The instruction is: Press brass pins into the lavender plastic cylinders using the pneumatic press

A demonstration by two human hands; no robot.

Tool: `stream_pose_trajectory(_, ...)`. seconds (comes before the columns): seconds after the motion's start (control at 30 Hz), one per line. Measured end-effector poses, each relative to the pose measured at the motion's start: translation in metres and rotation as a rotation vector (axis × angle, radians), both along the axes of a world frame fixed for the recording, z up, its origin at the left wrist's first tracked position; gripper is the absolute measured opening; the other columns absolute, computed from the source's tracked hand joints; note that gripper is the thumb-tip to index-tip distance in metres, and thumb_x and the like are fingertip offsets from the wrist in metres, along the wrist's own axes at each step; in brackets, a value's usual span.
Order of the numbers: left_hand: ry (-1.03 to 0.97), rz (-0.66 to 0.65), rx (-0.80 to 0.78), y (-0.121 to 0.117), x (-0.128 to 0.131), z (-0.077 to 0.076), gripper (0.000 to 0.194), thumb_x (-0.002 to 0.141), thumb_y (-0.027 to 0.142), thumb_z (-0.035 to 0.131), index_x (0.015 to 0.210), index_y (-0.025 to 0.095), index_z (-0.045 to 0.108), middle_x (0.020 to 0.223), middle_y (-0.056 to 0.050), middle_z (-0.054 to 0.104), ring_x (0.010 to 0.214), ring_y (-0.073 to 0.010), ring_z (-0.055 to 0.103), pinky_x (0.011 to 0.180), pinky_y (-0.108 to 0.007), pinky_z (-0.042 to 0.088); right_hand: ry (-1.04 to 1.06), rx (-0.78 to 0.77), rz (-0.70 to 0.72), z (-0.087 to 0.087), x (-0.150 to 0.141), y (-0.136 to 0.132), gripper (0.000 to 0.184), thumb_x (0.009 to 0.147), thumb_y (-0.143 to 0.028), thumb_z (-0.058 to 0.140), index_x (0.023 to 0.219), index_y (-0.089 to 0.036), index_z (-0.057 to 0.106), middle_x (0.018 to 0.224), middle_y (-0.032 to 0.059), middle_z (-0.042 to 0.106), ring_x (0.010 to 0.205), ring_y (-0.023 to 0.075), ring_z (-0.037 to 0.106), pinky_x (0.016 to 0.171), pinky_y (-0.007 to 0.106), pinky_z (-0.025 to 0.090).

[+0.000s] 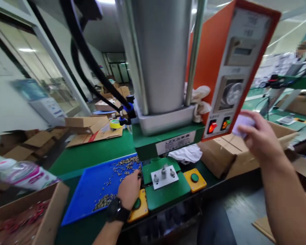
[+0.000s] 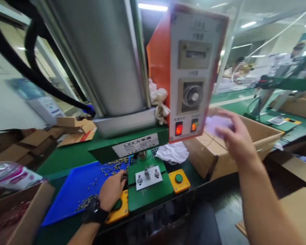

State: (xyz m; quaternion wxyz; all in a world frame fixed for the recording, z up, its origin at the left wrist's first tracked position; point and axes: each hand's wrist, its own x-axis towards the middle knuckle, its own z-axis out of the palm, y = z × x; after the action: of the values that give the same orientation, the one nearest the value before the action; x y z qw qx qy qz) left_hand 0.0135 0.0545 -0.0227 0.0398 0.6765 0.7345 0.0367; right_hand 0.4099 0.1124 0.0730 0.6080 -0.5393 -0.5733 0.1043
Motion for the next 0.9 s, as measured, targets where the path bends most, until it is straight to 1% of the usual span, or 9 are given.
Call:
stream_pose_trajectory(0.07,-0.001,0.011,0.003,-0.001,0.0,-0.001,0.016,0.089,0.024,0.045,0.092,0.023,0.061,0.092,-0.002,0.072,0.089,-0.0185,0.065,0.072,-0.027,0.042,0.072,-0.011,0.166,-0.033,-0.054,-0.033,0.037,0.086,-0.042,0.055,0.117,-0.021,0.053,0.1,0.0085,0.065,0.079,0.0158,0.065,0.066,0.029,0.051)
stream_pose_trajectory(0.13,0.002,0.018,0.02,-0.004,-0.001,-0.001,0.016,0.089,0.026,0.045,0.089,0.023,0.061,0.088,-0.002,0.072,0.086,-0.0184,0.065,0.069,-0.026,0.041,0.312,-0.07,0.483,-0.064,-0.11,-0.051,0.052,0.076,-0.041,0.069,0.12,-0.025,0.047,0.109,0.0086,0.061,0.092,0.0216,0.064,0.076,0.036,0.054)
stream_pose_trajectory(0.17,0.003,0.018,0.033,-0.005,-0.001,-0.001,0.016,0.09,0.026,0.044,0.09,0.023,0.061,0.088,-0.002,0.072,0.085,-0.0182,0.066,0.068,-0.026,0.04,0.409,-0.081,0.574,-0.076,-0.134,-0.053,0.053,0.077,-0.041,0.068,0.122,-0.026,0.044,0.111,0.0077,0.059,0.094,0.0212,0.063,0.079,0.036,0.053)
stream_pose_trajectory(0.27,-0.002,0.009,0.069,-0.009,-0.003,-0.001,0.02,0.091,0.021,0.041,0.097,0.025,0.06,0.089,-0.002,0.072,0.083,-0.0172,0.066,0.066,-0.025,0.038,0.537,-0.094,0.726,-0.089,-0.178,-0.043,0.054,0.078,-0.04,0.068,0.123,-0.027,0.041,0.114,0.006,0.054,0.096,0.0188,0.06,0.083,0.034,0.052)
stream_pose_trajectory(0.33,-0.01,0.008,0.087,-0.011,-0.003,-0.001,0.021,0.091,0.02,0.041,0.098,0.026,0.06,0.087,-0.002,0.073,0.081,-0.0176,0.066,0.064,-0.025,0.037,0.498,-0.09,0.771,-0.086,-0.186,-0.034,0.05,0.078,-0.039,0.067,0.12,-0.027,0.043,0.113,0.0055,0.055,0.096,0.0181,0.059,0.083,0.032,0.051)
stream_pose_trajectory(0.47,-0.035,0.01,0.114,-0.011,-0.003,-0.003,0.016,0.09,0.025,0.046,0.092,0.024,0.061,0.083,-0.003,0.072,0.078,-0.0191,0.066,0.061,-0.026,0.034,0.326,-0.083,0.833,-0.079,-0.181,-0.029,0.042,0.081,-0.037,0.064,0.117,-0.026,0.046,0.112,0.0054,0.058,0.094,0.0184,0.06,0.081,0.032,0.051)
stream_pose_trajectory(0.6,-0.079,-0.016,0.128,-0.01,-0.003,-0.004,0.016,0.09,0.027,0.047,0.086,0.023,0.061,0.08,-0.002,0.071,0.075,-0.0172,0.064,0.062,-0.026,0.034,0.031,-0.073,0.785,-0.082,-0.177,-0.03,0.044,0.084,-0.032,0.059,0.125,-0.025,0.044,0.118,0.0075,0.056,0.103,0.0211,0.057,0.087,0.035,0.049)
stream_pose_trajectory(0.7,-0.11,-0.033,0.146,-0.01,-0.004,-0.003,0.018,0.091,0.028,0.045,0.086,0.023,0.061,0.083,-0.001,0.071,0.076,-0.0157,0.063,0.065,-0.025,0.036,-0.148,-0.033,0.759,-0.078,-0.173,-0.03,0.046,0.081,-0.026,0.061,0.125,-0.024,0.044,0.118,0.0082,0.056,0.107,0.0231,0.055,0.091,0.038,0.046)
stream_pose_trajectory(0.9,-0.147,-0.039,0.167,-0.011,-0.004,-0.002,0.018,0.09,0.026,0.045,0.085,0.023,0.063,0.083,-0.001,0.071,0.077,-0.0155,0.063,0.068,-0.025,0.038,-0.121,0.002,0.721,-0.064,-0.174,-0.03,0.038,0.083,-0.027,0.06,0.118,-0.023,0.047,0.108,0.0067,0.06,0.1,0.0213,0.058,0.088,0.036,0.047)
